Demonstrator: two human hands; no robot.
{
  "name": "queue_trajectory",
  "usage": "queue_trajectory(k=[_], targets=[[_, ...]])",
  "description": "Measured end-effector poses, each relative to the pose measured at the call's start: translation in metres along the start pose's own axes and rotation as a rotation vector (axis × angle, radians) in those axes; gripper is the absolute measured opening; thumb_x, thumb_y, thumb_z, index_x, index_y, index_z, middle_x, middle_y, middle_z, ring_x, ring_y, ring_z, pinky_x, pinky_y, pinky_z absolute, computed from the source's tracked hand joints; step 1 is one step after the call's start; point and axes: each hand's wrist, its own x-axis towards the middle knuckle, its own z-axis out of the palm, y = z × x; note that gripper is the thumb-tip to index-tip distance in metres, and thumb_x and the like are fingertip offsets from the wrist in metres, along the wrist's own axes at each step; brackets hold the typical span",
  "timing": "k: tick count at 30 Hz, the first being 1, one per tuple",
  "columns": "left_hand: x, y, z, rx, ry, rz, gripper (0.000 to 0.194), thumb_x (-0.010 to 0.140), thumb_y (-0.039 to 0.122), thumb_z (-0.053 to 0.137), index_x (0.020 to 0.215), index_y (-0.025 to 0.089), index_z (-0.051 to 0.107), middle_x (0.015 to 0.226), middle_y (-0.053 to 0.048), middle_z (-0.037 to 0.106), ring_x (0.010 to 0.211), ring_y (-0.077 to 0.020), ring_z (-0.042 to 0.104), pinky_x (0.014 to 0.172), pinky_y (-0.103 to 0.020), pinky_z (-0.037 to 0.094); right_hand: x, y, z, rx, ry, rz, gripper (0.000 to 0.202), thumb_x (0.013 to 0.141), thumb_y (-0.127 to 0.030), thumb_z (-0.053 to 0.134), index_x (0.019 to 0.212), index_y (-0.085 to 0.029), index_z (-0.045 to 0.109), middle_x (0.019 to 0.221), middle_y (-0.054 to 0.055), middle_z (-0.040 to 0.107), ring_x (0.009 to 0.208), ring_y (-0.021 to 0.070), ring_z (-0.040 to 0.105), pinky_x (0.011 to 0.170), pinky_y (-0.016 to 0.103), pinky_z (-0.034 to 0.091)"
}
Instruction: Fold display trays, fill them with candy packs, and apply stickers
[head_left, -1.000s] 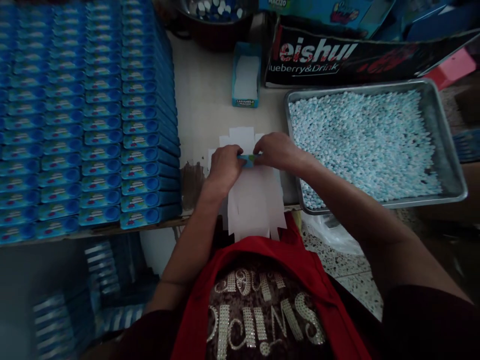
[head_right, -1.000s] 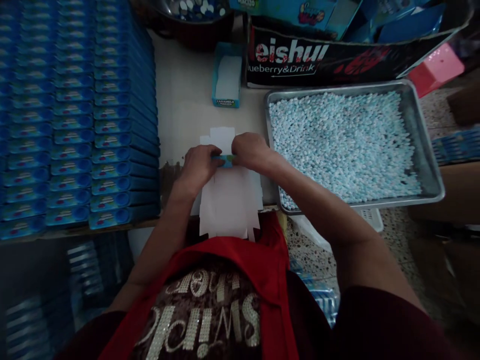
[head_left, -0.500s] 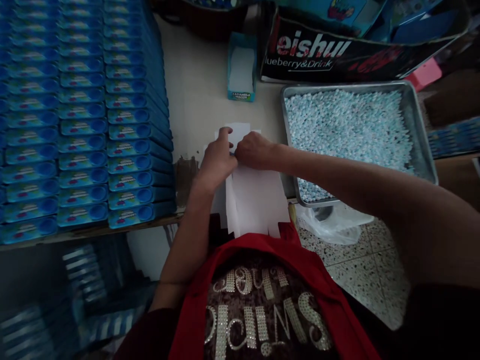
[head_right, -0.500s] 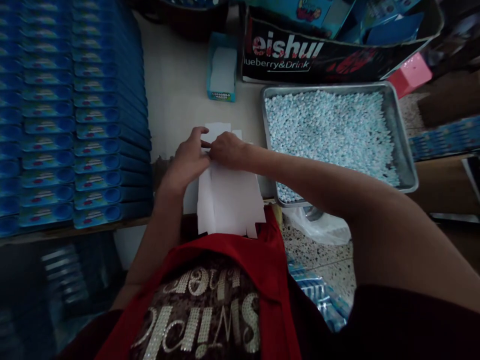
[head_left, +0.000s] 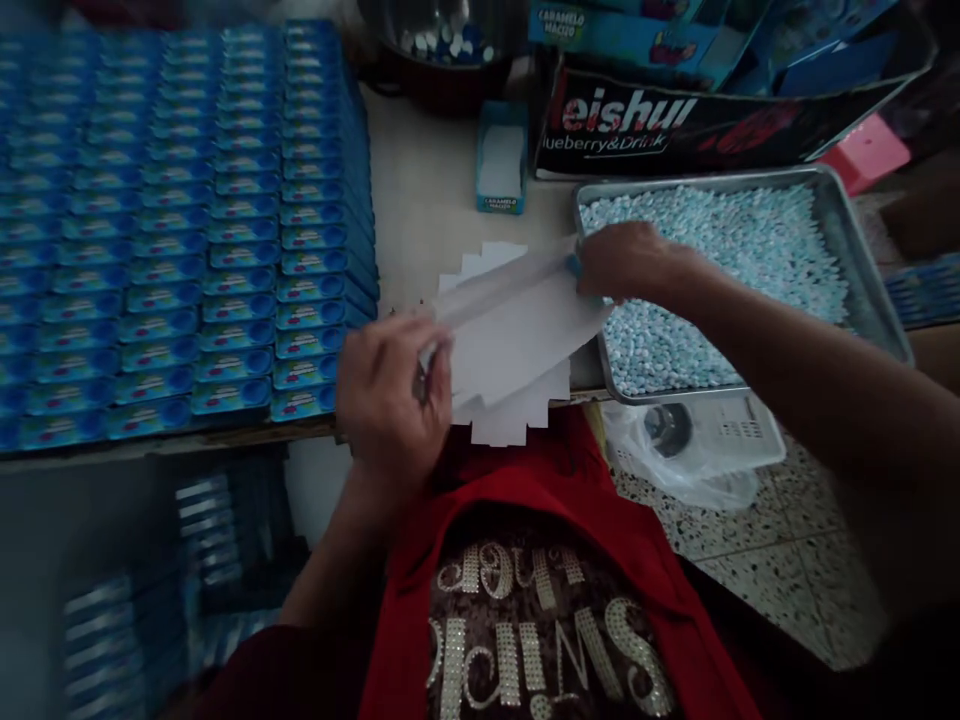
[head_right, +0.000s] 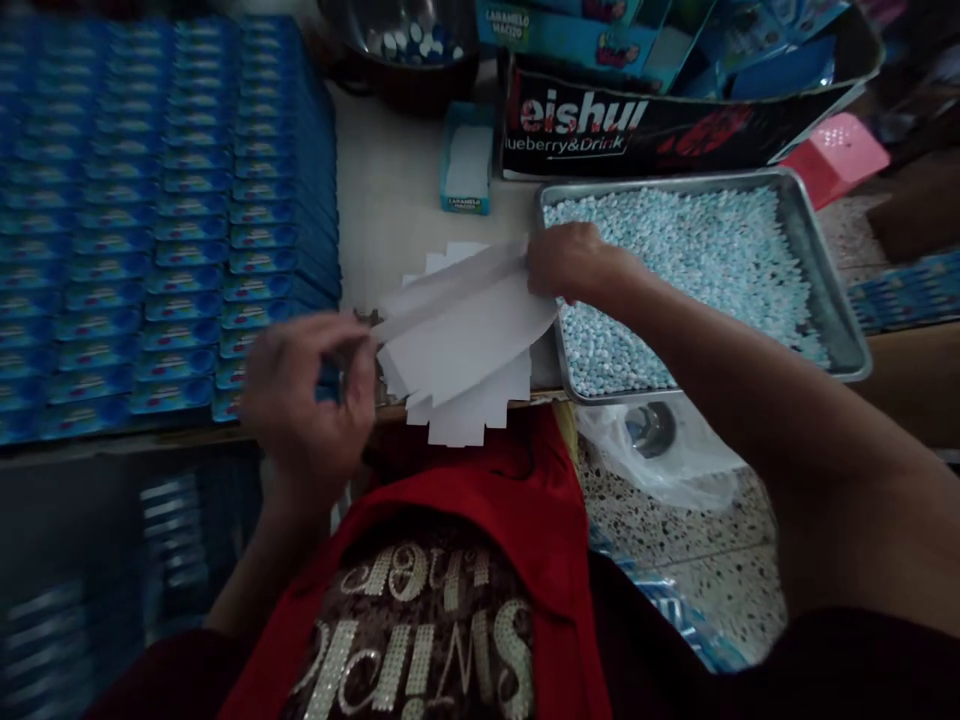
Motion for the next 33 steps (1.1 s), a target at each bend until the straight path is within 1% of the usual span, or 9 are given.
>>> queue_trajectory(k=[4, 7, 10, 13, 16, 19, 25, 30, 33], targets=[[-0.06, -0.019, 0.008, 0.038, -0.272, -0.185, 0.034, 0.088, 0.055, 0.082, 0.07, 0.027, 0.074, 0.066, -0.003, 0.071, 0.062, -0.0214, 0.061, 0.067, -0.036, 0.044, -0.07, -0.013, -0.031, -0.102, -0.523, 0.024, 0.047, 0.08, -0.058, 0.091, 0.063, -0.02, 0.07, 0.047, 0.003, 0.054, 0.066, 0.0254, 0.068, 0.075, 0.046, 0.055], [-0.078, -0.043, 0.014, 0.019, -0.273, -0.433, 0.049, 0.089, 0.062, 0.075, 0.06, 0.025, 0.059, 0.054, 0.001, 0.056, 0.054, -0.0169, 0.049, 0.062, -0.032, 0.037, -0.084, -0.047, -0.048, -0.082, -0.329, -0.108, 0.061, 0.084, -0.077, 0.081, 0.065, -0.021, 0.069, 0.06, 0.006, 0.062, 0.078, 0.025, 0.07, 0.079, 0.042, 0.052], [-0.079, -0.055, 0.019, -0.105, -0.226, -0.654, 0.049, 0.088, 0.069, 0.071, 0.073, 0.025, 0.057, 0.063, 0.002, 0.056, 0.059, -0.0175, 0.051, 0.061, -0.031, 0.041, -0.054, -0.089, -0.039, -0.128, -0.072, -0.188, 0.058, 0.084, -0.073, 0.084, 0.093, -0.016, 0.077, 0.097, 0.011, 0.076, 0.106, 0.0298, 0.072, 0.092, 0.041, 0.049], [-0.074, -0.055, 0.029, -0.326, -0.18, -0.795, 0.055, 0.081, 0.073, 0.076, 0.099, 0.024, 0.058, 0.087, -0.002, 0.066, 0.074, -0.0209, 0.063, 0.067, -0.033, 0.051, -0.019, -0.125, -0.005, -0.047, -0.259, -0.319, 0.052, 0.08, -0.046, 0.095, 0.119, -0.017, 0.076, 0.126, 0.014, 0.077, 0.115, 0.0319, 0.071, 0.095, 0.039, 0.052], [-0.062, -0.055, 0.042, -0.326, 0.001, -0.722, 0.057, 0.078, 0.055, 0.085, 0.115, 0.026, 0.053, 0.113, -0.007, 0.068, 0.104, -0.0249, 0.068, 0.091, -0.037, 0.055, -0.008, -0.133, 0.025, 0.032, -0.369, -0.326, 0.03, 0.083, -0.014, 0.08, 0.113, -0.016, 0.078, 0.123, 0.015, 0.079, 0.113, 0.031, 0.072, 0.094, 0.038, 0.054], [-0.039, -0.062, 0.052, -0.381, 0.117, -0.717, 0.048, 0.075, 0.033, 0.073, 0.118, 0.027, 0.052, 0.12, -0.006, 0.067, 0.112, -0.0247, 0.066, 0.094, -0.035, 0.054, -0.028, -0.111, 0.034, 0.295, -0.385, -0.174, 0.044, 0.083, -0.01, 0.067, 0.126, -0.018, 0.074, 0.114, 0.011, 0.082, 0.098, 0.027, 0.075, 0.082, 0.034, 0.056], [-0.008, -0.062, 0.074, -0.614, -0.099, -0.62, 0.068, 0.055, 0.023, 0.058, 0.122, 0.026, 0.066, 0.11, -0.005, 0.071, 0.098, -0.0284, 0.066, 0.085, -0.04, 0.055, -0.104, -0.071, 0.051, 0.508, -0.077, -0.032, 0.069, 0.086, -0.01, 0.054, 0.154, -0.021, 0.058, 0.114, 0.006, 0.082, 0.091, 0.0236, 0.074, 0.088, 0.036, 0.058], [-0.001, -0.052, 0.085, -0.436, -0.234, -0.355, 0.036, 0.065, 0.025, 0.06, 0.099, 0.025, 0.074, 0.118, -0.007, 0.07, 0.126, -0.0336, 0.062, 0.117, -0.047, 0.048, -0.125, -0.071, 0.061, 0.401, 0.042, -0.063, 0.039, 0.101, -0.019, 0.051, 0.134, -0.023, 0.071, 0.119, 0.009, 0.081, 0.103, 0.026, 0.076, 0.097, 0.038, 0.056], [0.005, -0.053, 0.093, -0.441, -0.314, -0.382, 0.025, 0.079, 0.034, 0.066, 0.1, 0.024, 0.074, 0.127, -0.008, 0.07, 0.131, -0.032, 0.061, 0.123, -0.046, 0.042, -0.121, -0.072, 0.06, 0.34, 0.018, -0.007, 0.034, 0.108, -0.029, 0.05, 0.134, -0.019, 0.07, 0.126, 0.014, 0.08, 0.113, 0.03, 0.075, 0.099, 0.041, 0.056]])
